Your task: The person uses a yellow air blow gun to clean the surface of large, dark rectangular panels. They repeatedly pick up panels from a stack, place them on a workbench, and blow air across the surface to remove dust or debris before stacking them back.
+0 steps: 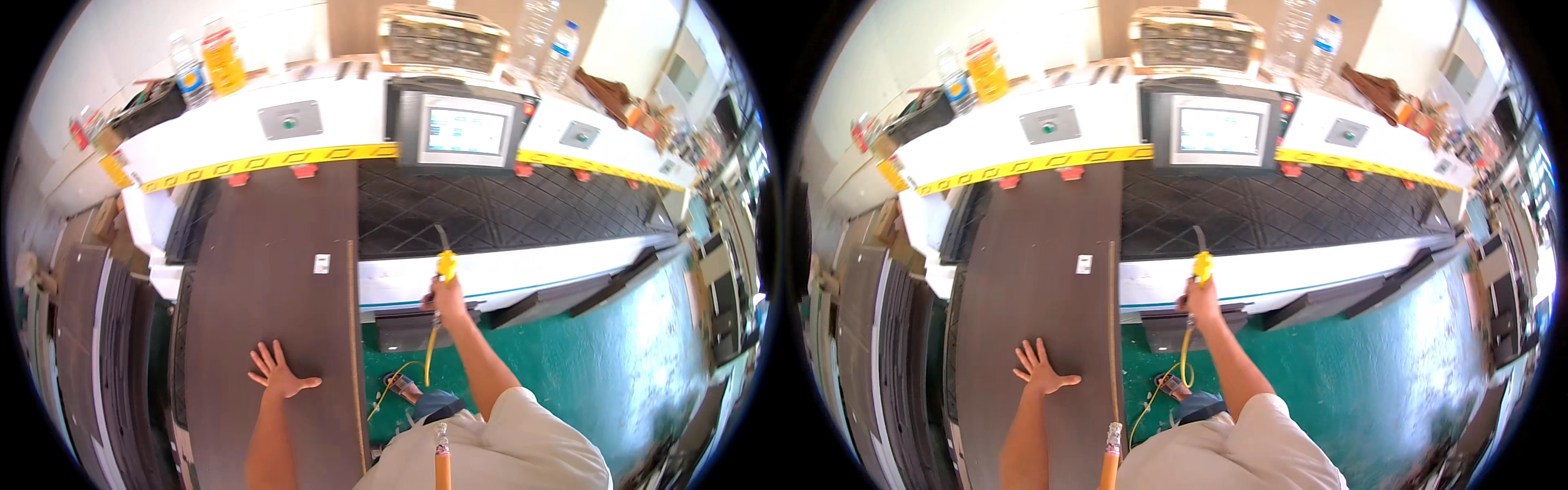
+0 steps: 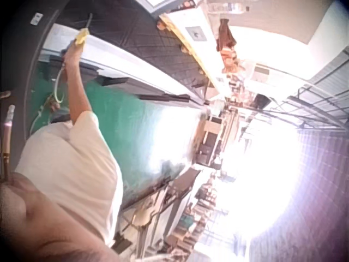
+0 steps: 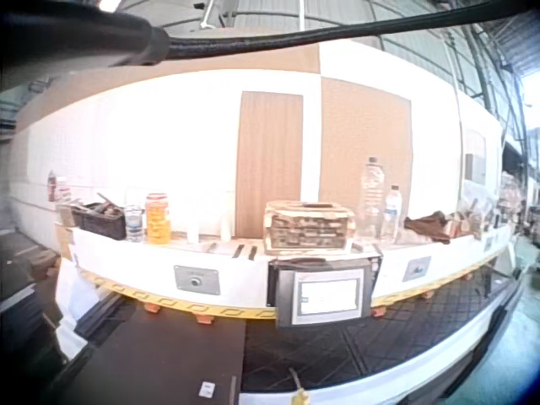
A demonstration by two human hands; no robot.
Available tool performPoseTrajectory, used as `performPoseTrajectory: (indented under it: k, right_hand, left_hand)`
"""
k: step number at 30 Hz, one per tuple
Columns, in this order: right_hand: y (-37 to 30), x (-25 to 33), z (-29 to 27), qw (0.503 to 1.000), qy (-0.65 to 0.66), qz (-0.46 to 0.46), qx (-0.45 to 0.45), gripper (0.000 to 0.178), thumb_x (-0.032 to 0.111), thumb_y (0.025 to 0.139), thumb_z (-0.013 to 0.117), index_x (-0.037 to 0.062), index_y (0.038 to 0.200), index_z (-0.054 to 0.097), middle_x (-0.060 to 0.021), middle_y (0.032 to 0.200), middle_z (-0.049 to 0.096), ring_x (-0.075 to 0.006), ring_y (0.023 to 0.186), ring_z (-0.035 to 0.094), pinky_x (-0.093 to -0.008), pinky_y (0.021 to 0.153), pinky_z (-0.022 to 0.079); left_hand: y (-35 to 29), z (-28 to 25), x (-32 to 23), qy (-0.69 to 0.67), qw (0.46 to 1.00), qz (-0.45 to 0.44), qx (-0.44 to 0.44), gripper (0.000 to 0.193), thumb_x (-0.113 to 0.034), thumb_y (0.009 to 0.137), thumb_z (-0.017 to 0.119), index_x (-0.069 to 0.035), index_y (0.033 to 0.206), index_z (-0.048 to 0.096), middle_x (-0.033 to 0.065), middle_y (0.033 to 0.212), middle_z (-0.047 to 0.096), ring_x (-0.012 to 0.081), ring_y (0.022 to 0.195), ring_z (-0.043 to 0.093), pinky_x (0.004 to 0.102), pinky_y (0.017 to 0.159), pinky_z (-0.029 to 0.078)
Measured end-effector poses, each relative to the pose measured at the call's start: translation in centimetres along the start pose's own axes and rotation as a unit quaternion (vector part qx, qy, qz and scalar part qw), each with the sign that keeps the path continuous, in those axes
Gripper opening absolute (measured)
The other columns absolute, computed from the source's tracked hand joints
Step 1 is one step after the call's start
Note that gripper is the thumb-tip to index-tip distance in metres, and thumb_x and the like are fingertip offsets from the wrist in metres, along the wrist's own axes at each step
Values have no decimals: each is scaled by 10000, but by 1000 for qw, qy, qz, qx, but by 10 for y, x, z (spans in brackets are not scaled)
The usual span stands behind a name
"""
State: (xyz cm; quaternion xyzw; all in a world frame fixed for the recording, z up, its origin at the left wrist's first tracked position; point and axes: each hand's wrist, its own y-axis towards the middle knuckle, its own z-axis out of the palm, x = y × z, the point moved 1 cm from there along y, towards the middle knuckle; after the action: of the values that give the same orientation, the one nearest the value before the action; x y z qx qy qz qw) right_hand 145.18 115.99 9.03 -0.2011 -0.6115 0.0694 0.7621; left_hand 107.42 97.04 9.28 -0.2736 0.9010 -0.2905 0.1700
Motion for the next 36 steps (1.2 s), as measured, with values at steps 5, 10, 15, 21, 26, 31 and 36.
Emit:
performPoseTrajectory:
  k: [5, 10, 15, 21, 26, 31, 36]
  right_hand:
    - [26, 37, -206, 952, 6, -94, -292, 151, 57, 981, 495, 72, 1122, 445, -54, 740, 520, -161, 504, 576, -297, 382, 444]
    - [-16, 73, -337, 882, 25, -152, -446, 197, 73, 971, 541, 82, 1139, 438, -63, 694, 563, -177, 510, 589, -300, 389, 435]
    - [-53, 85, -246, 974, -193, 103, 53, 194, 173, 973, 628, 110, 1140, 552, -66, 855, 683, -159, 717, 659, -285, 495, 462]
    - [-95, 1, -97, 802, -87, 378, 454, 567, 150, 934, 636, 87, 1474, 477, -110, 1290, 692, -256, 1224, 665, -285, 676, 580]
    - [-148, -67, -28, 682, 73, 517, 513, 551, 127, 927, 601, 55, 1460, 486, -137, 1339, 643, -325, 1289, 613, -446, 980, 585]
    - [-199, -94, -33, 689, 94, 559, 452, 512, 276, 983, 542, 81, 1455, 509, -151, 1355, 632, -357, 1387, 510, -506, 1117, 455]
    - [-241, -131, -61, 619, -2, 600, 507, 529, 286, 942, 567, 102, 1438, 536, -160, 1388, 620, -371, 1409, 482, -550, 1156, 374]
  left_hand:
    - [1, 8, 0, 7, 1000, -10, -13, 1684, -657, 457, 954, -120, 1662, -93, 182, 1713, -211, 401, 1563, -246, 722, 1185, -54]
    - [-5, 13, -11, 11, 999, 0, -48, 1520, -609, 538, 944, -135, 1676, 54, 164, 1737, -98, 367, 1597, -121, 699, 1212, 16]
    - [-53, 18, -38, -201, 946, 155, -201, 690, -275, 825, 830, -54, 1420, 559, 201, 1486, 499, 365, 1393, 461, 525, 1142, 360]
    - [-246, -68, -147, -378, 751, 480, -251, 168, -51, 886, 747, 6, 1043, 731, 117, 896, 762, 278, 883, 751, 379, 776, 614]
    - [-373, -99, -138, -385, 672, 567, -281, 559, -287, 1042, 607, -25, 1511, 451, 241, 1315, 676, 396, 1068, 713, 501, 884, 605]
    - [-429, -83, -125, -475, 545, 554, -413, 486, -104, 1019, 626, 35, 1462, 483, 322, 1137, 717, 399, 898, 758, 451, 746, 633]
    - [-513, -25, -85, -475, 528, 496, -499, 488, -123, 1029, 623, 52, 1460, 474, 358, 1179, 688, 425, 995, 746, 469, 787, 627]
